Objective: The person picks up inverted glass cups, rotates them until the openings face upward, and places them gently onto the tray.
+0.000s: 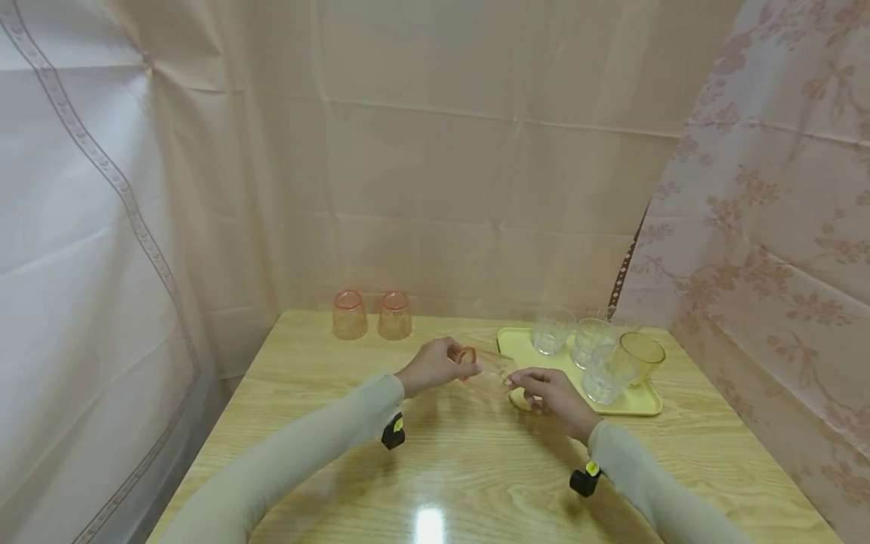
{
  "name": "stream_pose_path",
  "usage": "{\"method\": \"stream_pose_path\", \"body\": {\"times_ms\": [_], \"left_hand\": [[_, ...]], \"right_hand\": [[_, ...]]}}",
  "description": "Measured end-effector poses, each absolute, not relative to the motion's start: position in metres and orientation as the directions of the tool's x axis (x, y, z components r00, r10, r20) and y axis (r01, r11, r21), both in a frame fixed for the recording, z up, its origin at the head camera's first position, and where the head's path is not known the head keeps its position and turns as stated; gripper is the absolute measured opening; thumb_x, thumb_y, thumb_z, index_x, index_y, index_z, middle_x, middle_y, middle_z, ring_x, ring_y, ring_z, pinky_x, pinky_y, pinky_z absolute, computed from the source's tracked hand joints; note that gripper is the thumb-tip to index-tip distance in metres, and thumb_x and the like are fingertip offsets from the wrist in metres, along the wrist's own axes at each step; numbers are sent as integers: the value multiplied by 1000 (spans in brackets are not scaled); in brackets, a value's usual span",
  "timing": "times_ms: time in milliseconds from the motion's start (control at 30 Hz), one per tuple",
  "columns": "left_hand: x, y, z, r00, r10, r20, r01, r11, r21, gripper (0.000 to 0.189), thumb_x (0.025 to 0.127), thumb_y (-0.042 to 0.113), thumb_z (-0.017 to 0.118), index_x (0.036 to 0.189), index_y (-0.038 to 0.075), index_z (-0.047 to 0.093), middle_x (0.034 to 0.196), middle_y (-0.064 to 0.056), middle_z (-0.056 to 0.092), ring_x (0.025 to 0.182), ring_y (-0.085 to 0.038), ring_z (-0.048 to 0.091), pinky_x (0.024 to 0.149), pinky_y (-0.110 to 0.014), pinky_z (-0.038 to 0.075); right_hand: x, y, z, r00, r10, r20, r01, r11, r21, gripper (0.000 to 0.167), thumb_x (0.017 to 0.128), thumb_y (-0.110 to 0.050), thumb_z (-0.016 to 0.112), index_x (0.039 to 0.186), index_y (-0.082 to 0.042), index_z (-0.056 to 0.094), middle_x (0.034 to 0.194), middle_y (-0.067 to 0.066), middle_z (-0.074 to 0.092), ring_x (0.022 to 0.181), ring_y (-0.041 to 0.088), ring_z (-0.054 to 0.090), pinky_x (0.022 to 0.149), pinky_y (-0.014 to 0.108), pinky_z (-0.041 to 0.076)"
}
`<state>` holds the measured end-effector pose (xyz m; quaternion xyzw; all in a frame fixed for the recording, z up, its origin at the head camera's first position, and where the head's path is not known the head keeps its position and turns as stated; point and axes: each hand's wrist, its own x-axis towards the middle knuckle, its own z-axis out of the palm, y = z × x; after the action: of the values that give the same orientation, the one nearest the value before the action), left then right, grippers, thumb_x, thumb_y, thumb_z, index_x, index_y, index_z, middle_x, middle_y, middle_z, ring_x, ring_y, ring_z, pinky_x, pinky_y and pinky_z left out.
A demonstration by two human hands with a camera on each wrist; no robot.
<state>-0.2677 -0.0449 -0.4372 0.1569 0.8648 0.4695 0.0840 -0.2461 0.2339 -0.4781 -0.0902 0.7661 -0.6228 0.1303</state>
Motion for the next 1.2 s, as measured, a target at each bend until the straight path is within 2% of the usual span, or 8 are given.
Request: {"method": "stream_pose_path", "body": {"times_ms": [233, 300, 667, 767, 833, 933, 1067, 1200], "left_hand": [[-268, -44, -440, -927, 375, 2, 205, 501, 841, 66, 87, 46, 82, 130, 0, 61, 106, -3, 64, 96, -19, 61, 81, -38, 54], [-268, -44, -441, -925, 381, 3, 206, 493, 845, 67, 86, 46, 82, 130, -1, 61, 105, -2, 64, 95, -18, 62, 81, -37, 54], [-270, -44, -448, -906, 423, -6, 213, 467, 858, 66, 86, 43, 83, 133, 2, 62, 106, -1, 65, 97, -17, 61, 82, -36, 54], [-271, -41, -451, -905, 425, -6, 215, 469, 856, 67, 84, 39, 86, 134, 2, 62, 107, -3, 66, 98, -18, 61, 83, -36, 54], [-271, -40, -453, -907, 420, -14, 208, 477, 854, 67, 82, 37, 87, 134, 3, 63, 109, -4, 67, 99, -19, 62, 84, -37, 54], [-272, -37, -456, -910, 413, -33, 195, 496, 846, 67, 81, 37, 89, 132, 2, 64, 112, -7, 68, 101, -20, 63, 87, -38, 54], [-275, -32, -460, -903, 428, -30, 206, 495, 844, 60, 83, 34, 88, 127, 0, 66, 110, -9, 69, 99, -19, 63, 87, -38, 55], [-275, -27, -464, -902, 432, -6, 223, 478, 850, 46, 86, 28, 86, 117, -1, 70, 99, -4, 68, 90, -16, 63, 80, -35, 54]], "right_hand": [[-247, 236, -477, -961, -261, -93, 55, 151, -987, 36, 99, -37, 70, 115, -5, 71, 77, 1, 55, 59, 12, 37, 57, 34, 31], [-247, 237, -476, -965, -250, -72, 37, 143, -989, 36, 98, -36, 70, 114, -3, 71, 72, -1, 52, 58, 12, 37, 56, 34, 28], [-248, 240, -459, -967, -255, 29, -86, 217, -972, 39, 98, -30, 72, 118, 4, 71, 78, 0, 55, 59, 11, 34, 57, 27, 35], [-247, 240, -453, -969, -246, 31, -99, 268, -958, 37, 96, -30, 74, 116, 1, 72, 87, 3, 63, 60, 11, 36, 57, 26, 36], [-246, 241, -450, -970, -240, 30, -107, 316, -943, 37, 96, -32, 75, 116, -1, 73, 95, 5, 68, 65, 12, 41, 59, 27, 39], [-244, 244, -447, -971, -236, 41, -134, 393, -910, 36, 96, -35, 73, 117, -6, 74, 111, 4, 72, 82, 14, 55, 70, 32, 47], [-243, 248, -442, -963, -246, 105, -213, 469, -857, 31, 99, -32, 71, 115, -6, 75, 118, 7, 72, 105, 21, 63, 84, 42, 51], [-243, 253, -439, -951, -247, 188, -296, 533, -793, 25, 100, -30, 70, 111, -8, 76, 114, 8, 73, 97, 22, 64, 77, 35, 50]]}}
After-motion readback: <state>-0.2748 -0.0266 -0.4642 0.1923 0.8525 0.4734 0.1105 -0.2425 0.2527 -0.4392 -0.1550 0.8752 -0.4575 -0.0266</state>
